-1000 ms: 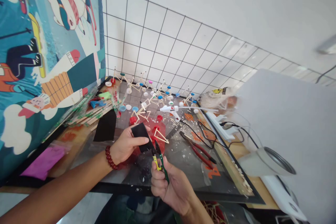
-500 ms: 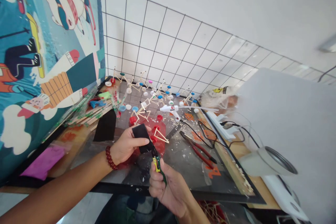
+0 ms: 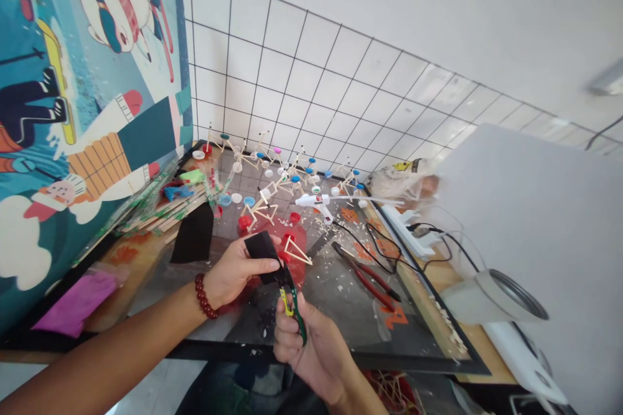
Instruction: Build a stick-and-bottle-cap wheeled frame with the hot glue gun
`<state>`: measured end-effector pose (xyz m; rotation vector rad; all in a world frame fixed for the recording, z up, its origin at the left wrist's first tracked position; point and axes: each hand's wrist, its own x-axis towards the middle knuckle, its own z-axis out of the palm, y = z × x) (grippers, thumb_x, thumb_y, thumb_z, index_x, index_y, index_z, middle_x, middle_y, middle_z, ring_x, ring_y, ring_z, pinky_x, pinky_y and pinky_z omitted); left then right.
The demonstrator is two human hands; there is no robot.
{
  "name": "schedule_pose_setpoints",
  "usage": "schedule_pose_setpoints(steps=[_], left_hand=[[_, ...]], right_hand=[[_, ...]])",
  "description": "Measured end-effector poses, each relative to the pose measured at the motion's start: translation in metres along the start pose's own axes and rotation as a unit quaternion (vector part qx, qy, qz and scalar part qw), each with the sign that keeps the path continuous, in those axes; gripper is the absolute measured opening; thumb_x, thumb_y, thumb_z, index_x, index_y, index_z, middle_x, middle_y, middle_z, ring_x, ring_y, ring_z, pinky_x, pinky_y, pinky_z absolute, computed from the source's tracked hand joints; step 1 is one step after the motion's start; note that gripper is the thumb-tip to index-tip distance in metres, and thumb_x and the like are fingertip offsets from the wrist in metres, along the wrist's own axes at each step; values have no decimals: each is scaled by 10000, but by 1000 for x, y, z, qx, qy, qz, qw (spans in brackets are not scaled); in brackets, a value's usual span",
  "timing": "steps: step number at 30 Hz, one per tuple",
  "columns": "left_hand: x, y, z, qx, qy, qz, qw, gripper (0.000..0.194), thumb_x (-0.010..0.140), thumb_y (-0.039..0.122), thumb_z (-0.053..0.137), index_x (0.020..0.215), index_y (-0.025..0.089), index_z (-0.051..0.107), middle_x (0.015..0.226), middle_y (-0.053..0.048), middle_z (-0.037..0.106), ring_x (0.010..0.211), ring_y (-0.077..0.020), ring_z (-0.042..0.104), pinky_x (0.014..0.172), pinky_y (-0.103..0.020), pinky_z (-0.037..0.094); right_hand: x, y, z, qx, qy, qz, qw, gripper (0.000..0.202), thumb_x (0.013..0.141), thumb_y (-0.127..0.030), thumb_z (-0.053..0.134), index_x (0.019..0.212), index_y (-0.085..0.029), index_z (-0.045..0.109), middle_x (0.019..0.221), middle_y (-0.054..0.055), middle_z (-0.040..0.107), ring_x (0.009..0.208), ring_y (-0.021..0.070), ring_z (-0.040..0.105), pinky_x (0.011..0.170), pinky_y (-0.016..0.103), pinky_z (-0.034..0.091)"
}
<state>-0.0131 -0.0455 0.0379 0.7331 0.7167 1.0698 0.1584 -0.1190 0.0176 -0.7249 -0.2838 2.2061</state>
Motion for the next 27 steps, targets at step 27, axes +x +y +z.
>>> schedule_pose_setpoints(steps=[27], left_hand=[[1, -1, -5, 7, -45, -21, 999, 287, 579, 288, 887, 758, 114, 747, 728, -62, 744, 649, -151, 662, 664, -251, 514]], right_hand=[[-6, -4, 2, -15, -18, -1, 1000, 424, 737, -468, 823, 878, -110, 646, 615, -80, 361, 499, 32, 213, 512, 187, 191]])
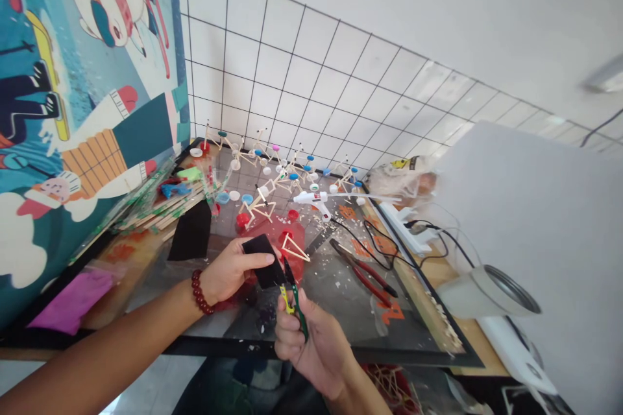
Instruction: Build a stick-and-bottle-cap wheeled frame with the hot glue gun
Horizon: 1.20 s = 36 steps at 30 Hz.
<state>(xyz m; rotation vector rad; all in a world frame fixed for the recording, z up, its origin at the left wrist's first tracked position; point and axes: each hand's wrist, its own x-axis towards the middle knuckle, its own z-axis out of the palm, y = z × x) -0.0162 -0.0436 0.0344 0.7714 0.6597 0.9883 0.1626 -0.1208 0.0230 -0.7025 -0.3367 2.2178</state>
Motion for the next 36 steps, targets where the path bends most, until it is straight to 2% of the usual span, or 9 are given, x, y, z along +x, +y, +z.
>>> schedule_pose_setpoints(steps=[13, 23, 33, 36], left_hand=[[0, 0, 1, -12, 0, -14, 1000, 292, 533, 257, 913, 734, 120, 751, 690, -41, 733, 616, -134, 651, 633, -238, 508], [0, -1, -1, 0, -32, -13, 999, 246, 590, 260, 885, 742, 113, 761, 694, -58, 739, 609, -147, 661, 630, -249, 523], [1, 1, 1, -13, 0, -18, 1000, 289, 535, 276, 911, 715, 110, 757, 690, -59, 738, 606, -134, 653, 618, -227, 520], [0, 0, 0, 1, -14, -26, 1000, 286, 545, 276, 907, 739, 117, 769, 696, -58, 745, 609, -135, 658, 626, -228, 522]], right_hand=[[-2, -2, -5, -6, 7, -6, 1000, 409, 732, -440, 835, 866, -93, 664, 599, -86, 343, 508, 31, 195, 505, 181, 177], [-5, 2, -5, -3, 31, -9, 999, 420, 745, -470, 818, 868, -101, 659, 608, -79, 353, 507, 31, 206, 500, 178, 188], [-11, 3, -11, -17, 42, -11, 999, 411, 758, -463, 808, 892, -97, 679, 621, -70, 382, 514, 29, 236, 509, 180, 204], [-12, 4, -12, -19, 41, -12, 999, 414, 747, -462, 817, 886, -95, 684, 615, -70, 390, 512, 28, 238, 508, 180, 205]])
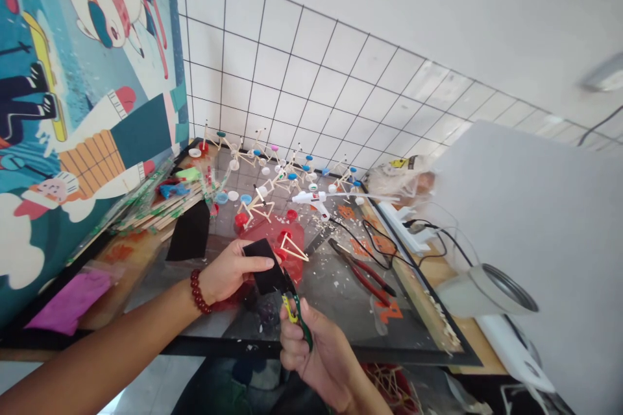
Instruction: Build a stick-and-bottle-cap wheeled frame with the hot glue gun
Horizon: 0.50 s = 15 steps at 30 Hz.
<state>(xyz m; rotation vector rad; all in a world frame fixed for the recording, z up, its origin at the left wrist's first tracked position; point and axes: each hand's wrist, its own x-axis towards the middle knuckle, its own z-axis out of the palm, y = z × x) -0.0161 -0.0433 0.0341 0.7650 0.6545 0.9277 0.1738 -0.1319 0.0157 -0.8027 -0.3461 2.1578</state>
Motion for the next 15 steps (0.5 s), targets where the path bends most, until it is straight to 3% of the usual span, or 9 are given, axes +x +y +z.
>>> schedule_pose_setpoints(steps=[8, 15], left_hand=[[-1, -4, -4, 68, -76, 9, 995, 232, 658, 290, 851, 803, 120, 789, 758, -66, 764, 669, -148, 677, 696, -244, 531], [-1, -5, -3, 65, -54, 39, 996, 289, 672, 314, 851, 895, 146, 777, 773, -36, 756, 677, -124, 664, 677, -213, 515]], right_hand=[[3, -5, 3, 6, -11, 11, 1000, 426, 738, -466, 823, 889, -89, 691, 608, -70, 404, 508, 30, 248, 506, 183, 212], [4, -1, 4, 20, -12, 13, 1000, 427, 733, -461, 829, 890, -89, 692, 609, -72, 401, 503, 27, 254, 506, 181, 215]])
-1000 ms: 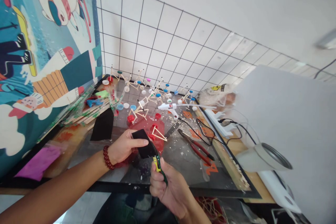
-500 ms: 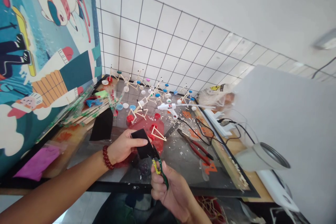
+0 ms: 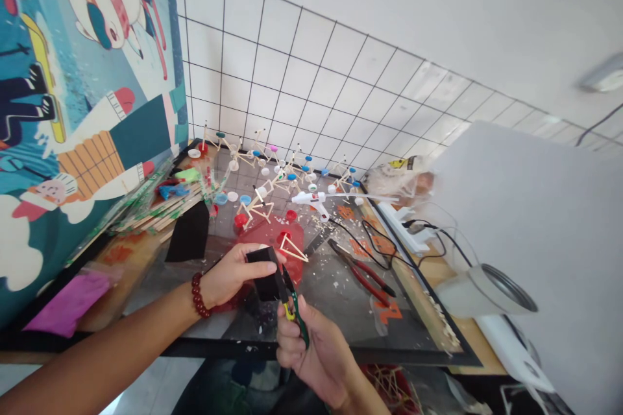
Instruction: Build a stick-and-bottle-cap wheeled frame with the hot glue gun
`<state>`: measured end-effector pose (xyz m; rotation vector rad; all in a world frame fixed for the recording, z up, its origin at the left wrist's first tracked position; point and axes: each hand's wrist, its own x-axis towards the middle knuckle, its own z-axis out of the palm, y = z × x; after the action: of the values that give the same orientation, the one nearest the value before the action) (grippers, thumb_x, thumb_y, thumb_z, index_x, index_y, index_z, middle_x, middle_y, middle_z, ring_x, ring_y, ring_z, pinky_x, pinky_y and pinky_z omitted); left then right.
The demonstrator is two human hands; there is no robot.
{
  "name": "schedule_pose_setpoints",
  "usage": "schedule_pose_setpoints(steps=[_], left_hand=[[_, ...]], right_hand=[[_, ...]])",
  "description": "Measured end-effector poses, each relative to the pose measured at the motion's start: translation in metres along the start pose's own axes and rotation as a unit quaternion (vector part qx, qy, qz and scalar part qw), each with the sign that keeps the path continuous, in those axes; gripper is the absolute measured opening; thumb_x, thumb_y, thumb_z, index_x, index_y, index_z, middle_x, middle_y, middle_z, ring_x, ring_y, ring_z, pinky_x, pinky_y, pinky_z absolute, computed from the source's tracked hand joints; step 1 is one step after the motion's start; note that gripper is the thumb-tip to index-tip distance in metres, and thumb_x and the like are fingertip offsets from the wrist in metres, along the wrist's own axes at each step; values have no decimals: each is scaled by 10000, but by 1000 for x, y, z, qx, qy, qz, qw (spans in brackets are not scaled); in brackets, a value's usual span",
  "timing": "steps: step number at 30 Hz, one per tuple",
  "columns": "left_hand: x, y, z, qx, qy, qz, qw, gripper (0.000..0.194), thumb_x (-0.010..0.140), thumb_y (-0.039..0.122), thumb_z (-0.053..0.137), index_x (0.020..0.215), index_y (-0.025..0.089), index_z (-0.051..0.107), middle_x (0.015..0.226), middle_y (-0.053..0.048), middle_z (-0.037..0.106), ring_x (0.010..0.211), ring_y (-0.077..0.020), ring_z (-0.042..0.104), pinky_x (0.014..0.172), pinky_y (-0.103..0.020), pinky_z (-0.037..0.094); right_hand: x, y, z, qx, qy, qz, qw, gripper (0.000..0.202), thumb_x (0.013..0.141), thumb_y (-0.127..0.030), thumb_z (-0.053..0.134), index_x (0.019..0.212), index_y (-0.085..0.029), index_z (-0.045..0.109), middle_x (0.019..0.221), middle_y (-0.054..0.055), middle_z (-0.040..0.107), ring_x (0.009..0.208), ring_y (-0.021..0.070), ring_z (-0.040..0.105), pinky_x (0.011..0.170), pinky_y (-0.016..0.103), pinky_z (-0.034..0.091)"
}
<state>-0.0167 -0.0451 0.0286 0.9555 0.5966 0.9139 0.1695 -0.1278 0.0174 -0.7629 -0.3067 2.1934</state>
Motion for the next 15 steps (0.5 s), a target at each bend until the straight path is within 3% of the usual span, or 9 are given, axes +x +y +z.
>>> schedule_pose_setpoints(steps=[4, 15], left_hand=[[0, 0, 1, 1, -13, -17, 1000, 242, 717, 349, 815, 779, 120, 769, 729, -45, 746, 638, -121, 650, 655, -217, 509], [-1, -2, -2, 35, -41, 7, 999, 297, 726, 387, 804, 856, 121, 777, 769, -50, 743, 675, -130, 635, 681, -229, 491]], right_hand=[[0, 1, 0, 3, 8, -8, 1000, 429, 732, -459, 830, 889, -85, 693, 613, -68, 411, 501, 26, 263, 503, 178, 220], [1, -1, 1, 33, -1, 14, 999, 446, 709, -450, 850, 875, -71, 685, 601, -79, 384, 491, 20, 233, 488, 166, 210]])
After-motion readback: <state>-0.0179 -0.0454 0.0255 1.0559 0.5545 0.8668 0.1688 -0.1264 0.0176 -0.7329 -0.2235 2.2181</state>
